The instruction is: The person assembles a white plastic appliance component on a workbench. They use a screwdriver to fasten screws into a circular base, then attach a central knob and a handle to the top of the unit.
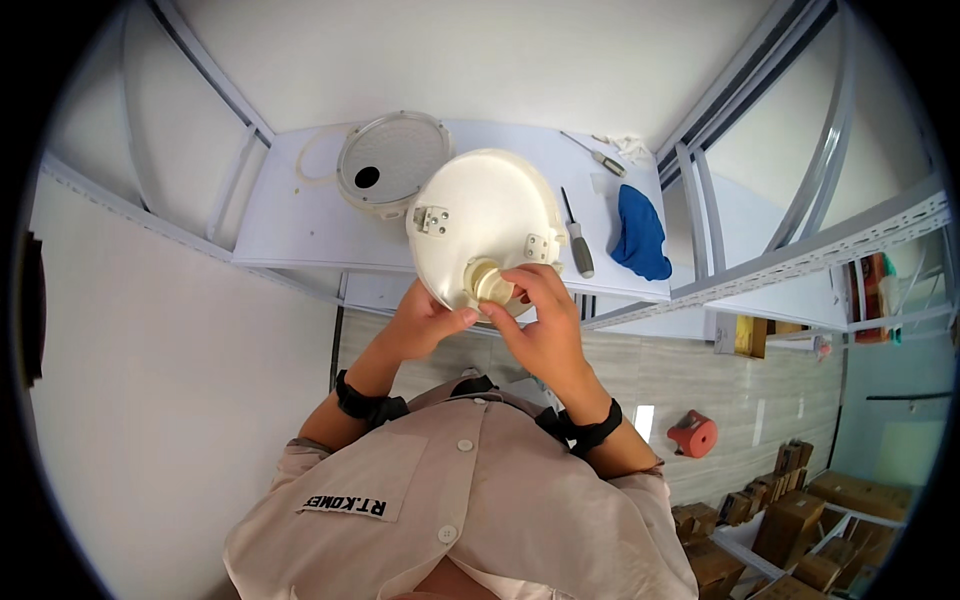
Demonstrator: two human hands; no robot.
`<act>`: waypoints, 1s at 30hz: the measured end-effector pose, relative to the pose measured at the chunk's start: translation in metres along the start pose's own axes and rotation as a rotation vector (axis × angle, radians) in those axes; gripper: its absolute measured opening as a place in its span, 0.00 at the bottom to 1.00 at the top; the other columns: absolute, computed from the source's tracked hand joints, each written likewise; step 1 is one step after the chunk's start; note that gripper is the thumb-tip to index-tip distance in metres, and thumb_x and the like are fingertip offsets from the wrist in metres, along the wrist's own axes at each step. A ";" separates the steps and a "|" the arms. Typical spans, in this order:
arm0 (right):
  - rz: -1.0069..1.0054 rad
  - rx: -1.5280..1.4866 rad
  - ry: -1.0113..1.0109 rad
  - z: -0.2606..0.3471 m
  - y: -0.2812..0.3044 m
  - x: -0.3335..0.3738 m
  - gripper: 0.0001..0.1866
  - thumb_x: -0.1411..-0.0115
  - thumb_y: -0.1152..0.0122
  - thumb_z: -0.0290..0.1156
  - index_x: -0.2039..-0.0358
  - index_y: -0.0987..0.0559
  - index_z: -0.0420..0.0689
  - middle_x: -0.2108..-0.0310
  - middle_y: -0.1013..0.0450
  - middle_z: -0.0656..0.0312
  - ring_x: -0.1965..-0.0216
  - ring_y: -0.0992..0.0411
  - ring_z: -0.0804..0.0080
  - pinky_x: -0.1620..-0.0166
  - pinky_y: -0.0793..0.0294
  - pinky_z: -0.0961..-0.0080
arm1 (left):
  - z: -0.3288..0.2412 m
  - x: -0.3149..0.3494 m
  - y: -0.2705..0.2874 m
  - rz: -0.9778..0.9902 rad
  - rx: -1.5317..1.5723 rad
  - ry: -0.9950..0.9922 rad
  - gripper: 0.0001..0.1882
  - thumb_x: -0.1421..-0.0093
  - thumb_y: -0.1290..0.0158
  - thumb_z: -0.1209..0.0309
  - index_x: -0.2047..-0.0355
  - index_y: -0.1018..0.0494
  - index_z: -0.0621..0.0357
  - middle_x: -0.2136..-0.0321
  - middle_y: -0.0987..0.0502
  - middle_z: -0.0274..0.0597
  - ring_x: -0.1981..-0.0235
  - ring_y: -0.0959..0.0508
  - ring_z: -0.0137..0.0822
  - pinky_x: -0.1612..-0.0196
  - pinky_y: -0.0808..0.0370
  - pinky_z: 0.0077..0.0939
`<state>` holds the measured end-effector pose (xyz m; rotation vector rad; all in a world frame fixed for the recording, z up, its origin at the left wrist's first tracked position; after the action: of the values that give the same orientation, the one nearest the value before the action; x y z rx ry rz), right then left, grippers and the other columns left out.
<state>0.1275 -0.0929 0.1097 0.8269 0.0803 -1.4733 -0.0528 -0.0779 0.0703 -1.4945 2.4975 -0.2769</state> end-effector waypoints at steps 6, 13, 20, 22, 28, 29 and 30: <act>0.018 0.081 -0.030 0.001 -0.008 -0.004 0.23 0.47 0.21 0.27 0.51 0.19 0.43 0.55 0.22 0.53 0.61 0.20 0.58 0.59 0.19 0.67 | 0.013 0.000 0.010 0.007 0.015 0.002 0.30 0.35 0.38 0.71 0.35 0.34 0.62 0.42 0.24 0.41 0.43 0.25 0.30 0.41 0.26 0.32; 0.032 0.110 -0.041 -0.002 -0.011 -0.006 0.22 0.46 0.21 0.29 0.52 0.18 0.42 0.55 0.22 0.52 0.60 0.20 0.51 0.58 0.18 0.64 | 0.012 -0.001 0.008 0.024 0.009 0.030 0.33 0.37 0.36 0.73 0.33 0.35 0.61 0.41 0.24 0.39 0.42 0.26 0.29 0.40 0.27 0.32; 0.043 0.130 -0.067 -0.007 -0.012 -0.008 0.21 0.46 0.22 0.29 0.52 0.19 0.41 0.55 0.21 0.52 0.60 0.19 0.49 0.58 0.18 0.62 | 0.013 -0.001 0.005 0.021 -0.044 0.066 0.29 0.36 0.37 0.75 0.36 0.32 0.61 0.44 0.23 0.37 0.45 0.24 0.27 0.43 0.25 0.31; 0.047 0.134 -0.059 -0.010 -0.013 -0.007 0.22 0.46 0.22 0.30 0.51 0.19 0.41 0.55 0.21 0.51 0.60 0.19 0.49 0.58 0.18 0.62 | 0.015 -0.002 0.005 0.022 -0.046 0.073 0.29 0.36 0.37 0.75 0.36 0.31 0.61 0.44 0.23 0.37 0.46 0.24 0.27 0.44 0.25 0.30; 0.043 0.195 0.045 -0.008 -0.012 -0.005 0.25 0.45 0.22 0.29 0.48 0.19 0.40 0.54 0.22 0.51 0.58 0.20 0.48 0.57 0.18 0.61 | 0.018 -0.004 0.006 0.032 -0.057 0.066 0.28 0.36 0.37 0.75 0.36 0.31 0.62 0.44 0.22 0.38 0.46 0.24 0.27 0.43 0.25 0.31; 0.050 0.195 0.057 -0.006 -0.011 -0.005 0.25 0.45 0.23 0.29 0.47 0.19 0.40 0.53 0.22 0.50 0.58 0.20 0.48 0.57 0.18 0.61 | 0.018 -0.005 0.006 0.041 -0.046 0.067 0.28 0.36 0.38 0.75 0.36 0.31 0.62 0.44 0.22 0.38 0.45 0.24 0.28 0.43 0.25 0.31; 0.066 0.208 0.058 -0.004 -0.011 -0.006 0.25 0.46 0.23 0.28 0.47 0.19 0.40 0.53 0.22 0.50 0.58 0.20 0.47 0.56 0.18 0.61 | 0.018 -0.005 0.006 0.050 -0.036 0.069 0.28 0.35 0.38 0.75 0.36 0.31 0.62 0.44 0.22 0.39 0.45 0.24 0.28 0.42 0.25 0.31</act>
<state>0.1191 -0.0847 0.1049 1.0312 -0.0573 -1.4110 -0.0504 -0.0714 0.0518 -1.4567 2.6029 -0.2813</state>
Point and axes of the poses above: each hand's wrist, its own x-axis away from the middle knuckle, its own y-axis out of the back of the hand, z = x × y, the point moved 5 cm from there along -x, towards the middle knuckle
